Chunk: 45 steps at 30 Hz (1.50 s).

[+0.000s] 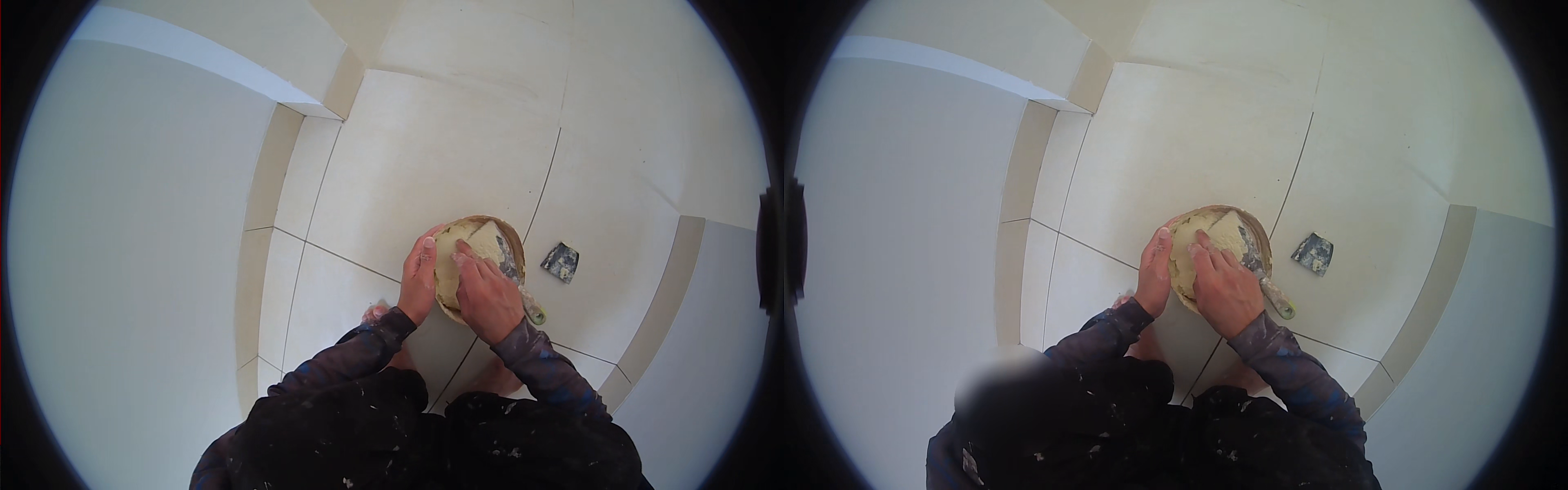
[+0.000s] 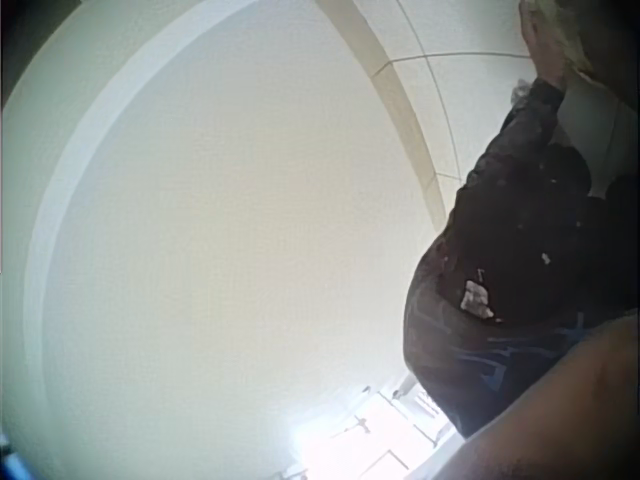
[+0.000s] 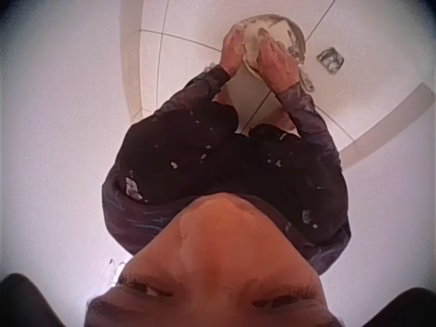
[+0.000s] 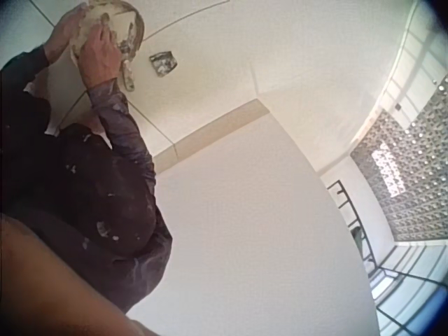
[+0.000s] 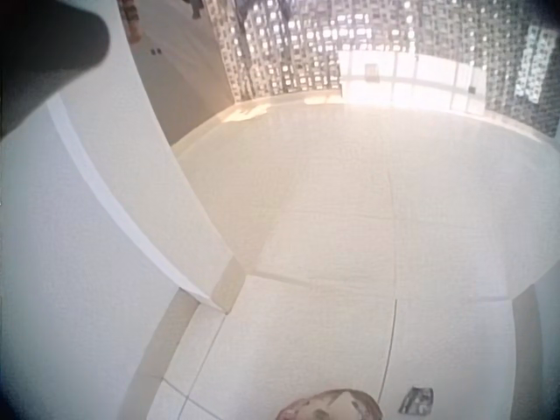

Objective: The person applies paste from a bowl onto the wall and floor tile seams by hand, spreads it along the joints, and wipes the area with a cloth.

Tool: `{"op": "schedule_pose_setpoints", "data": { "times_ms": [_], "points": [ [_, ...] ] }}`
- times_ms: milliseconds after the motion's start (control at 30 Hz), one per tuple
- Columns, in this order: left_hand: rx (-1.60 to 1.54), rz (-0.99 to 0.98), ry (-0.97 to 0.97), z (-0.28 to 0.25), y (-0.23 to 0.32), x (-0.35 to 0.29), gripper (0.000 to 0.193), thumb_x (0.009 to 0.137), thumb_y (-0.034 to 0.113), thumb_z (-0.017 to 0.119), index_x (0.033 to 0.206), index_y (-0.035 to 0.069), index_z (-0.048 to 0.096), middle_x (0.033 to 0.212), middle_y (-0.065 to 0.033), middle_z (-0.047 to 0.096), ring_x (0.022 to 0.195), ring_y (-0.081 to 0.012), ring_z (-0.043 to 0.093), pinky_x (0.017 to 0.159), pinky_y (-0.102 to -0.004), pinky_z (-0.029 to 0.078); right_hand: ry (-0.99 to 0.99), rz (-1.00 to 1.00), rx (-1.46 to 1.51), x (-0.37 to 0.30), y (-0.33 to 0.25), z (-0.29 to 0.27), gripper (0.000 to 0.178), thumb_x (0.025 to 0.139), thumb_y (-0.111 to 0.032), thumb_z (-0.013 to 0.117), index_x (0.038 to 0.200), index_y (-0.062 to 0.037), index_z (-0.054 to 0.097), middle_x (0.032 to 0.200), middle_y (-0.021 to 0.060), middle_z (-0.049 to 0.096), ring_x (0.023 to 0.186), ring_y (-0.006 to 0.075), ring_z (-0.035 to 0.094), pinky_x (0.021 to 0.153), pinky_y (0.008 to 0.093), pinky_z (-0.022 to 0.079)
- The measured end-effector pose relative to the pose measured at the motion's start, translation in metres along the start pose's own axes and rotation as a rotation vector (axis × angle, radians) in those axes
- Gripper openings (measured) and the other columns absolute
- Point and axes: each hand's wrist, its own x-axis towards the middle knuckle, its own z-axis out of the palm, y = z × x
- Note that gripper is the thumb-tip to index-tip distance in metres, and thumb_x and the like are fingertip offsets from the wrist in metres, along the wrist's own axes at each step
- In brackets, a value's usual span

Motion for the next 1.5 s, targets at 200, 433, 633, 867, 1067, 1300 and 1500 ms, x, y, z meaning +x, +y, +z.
{"op": "schedule_pose_setpoints", "data": {
  "times_ms": [200, 433, 633, 867, 1067, 1300, 1500],
  "points": [
    [0.013, -0.017, 0.018, 0.001, -0.003, -0.002, 0.048, 0.109, 0.035, 0.033, 0.135, -0.001, 0.049, 0.126, -0.0108, 0.059, 0.117, -0.0156, 0.054, 0.102, -0.0298, 0.042, 0.003, 0.026, -0.065, -0.003, -0.003, 0.007, 0.036, 0.079, -0.007, 0.061, 0.114, -0.0002, 0.055, 0.125, 0.0189, 0.061, 0.096, 0.0306, 0.064, 0.078, 0.0394, 0.055],
    [-0.060, -0.061, 0.036, 0.002, -0.013, -0.005, 0.050, 0.108, 0.037, 0.035, 0.134, -0.002, 0.051, 0.125, -0.0100, 0.060, 0.116, -0.0152, 0.053, 0.103, -0.0296, 0.041, -0.125, 0.141, -0.003, -0.005, -0.012, -0.007, 0.030, 0.081, -0.009, 0.061, 0.110, -0.0013, 0.055, 0.091, 0.0138, 0.067, 0.092, 0.0311, 0.065, 0.070, 0.0418, 0.053],
    [-0.114, -0.122, 0.028, -0.023, -0.007, -0.008, 0.053, 0.108, 0.041, 0.034, 0.134, -0.001, 0.051, 0.122, -0.0101, 0.062, 0.111, -0.0161, 0.058, 0.098, -0.0294, 0.045, -0.033, 0.361, 0.692, 0.012, -0.013, -0.043, 0.017, 0.092, -0.007, 0.050, 0.109, -0.0033, 0.052, 0.092, 0.0109, 0.067, 0.078, 0.0190, 0.061, 0.064, 0.0341, 0.050],
    [0.044, -0.181, 0.085, -0.069, 0.019, -0.048, 0.061, 0.106, 0.048, 0.032, 0.135, -0.003, 0.049, 0.126, -0.0147, 0.061, 0.116, -0.0198, 0.059, 0.100, -0.0335, 0.048, 0.130, 0.259, 1.102, 0.167, 0.042, -0.037, 0.033, 0.091, -0.005, 0.044, 0.124, -0.0028, 0.041, 0.117, 0.0143, 0.062, 0.081, 0.0135, 0.058, 0.065, 0.0269, 0.046],
    [0.067, -0.146, 0.151, -0.076, 0.029, -0.096, 0.070, 0.105, 0.052, 0.024, 0.139, -0.006, 0.043, 0.131, -0.0209, 0.056, 0.121, -0.0279, 0.057, 0.103, -0.0385, 0.047, 0.310, 0.229, 0.822, 0.260, 0.067, -0.003, 0.038, 0.092, -0.005, 0.043, 0.128, 0.0010, 0.033, 0.119, 0.0209, 0.060, 0.087, 0.0228, 0.067, 0.075, 0.0339, 0.053],
    [0.037, -0.150, 0.152, -0.075, 0.035, -0.120, 0.063, 0.106, 0.046, 0.030, 0.139, -0.007, 0.043, 0.130, -0.0188, 0.058, 0.120, -0.0252, 0.057, 0.102, -0.0358, 0.046, 0.436, 0.235, 0.704, 0.256, 0.083, -0.020, 0.044, 0.088, -0.003, 0.048, 0.128, 0.0013, 0.031, 0.122, 0.0244, 0.061, 0.091, 0.0324, 0.069, 0.081, 0.0418, 0.053],
    [0.079, -0.158, 0.153, -0.075, 0.038, -0.126, 0.061, 0.107, 0.045, 0.030, 0.138, -0.007, 0.044, 0.129, -0.0184, 0.058, 0.119, -0.0247, 0.057, 0.102, -0.0353, 0.046, 0.505, 0.087, 0.297, 0.240, 0.059, -0.005, 0.048, 0.084, -0.001, 0.051, 0.128, 0.0005, 0.031, 0.121, 0.0271, 0.062, 0.089, 0.0467, 0.066, 0.082, 0.0519, 0.052]
  ]
}}
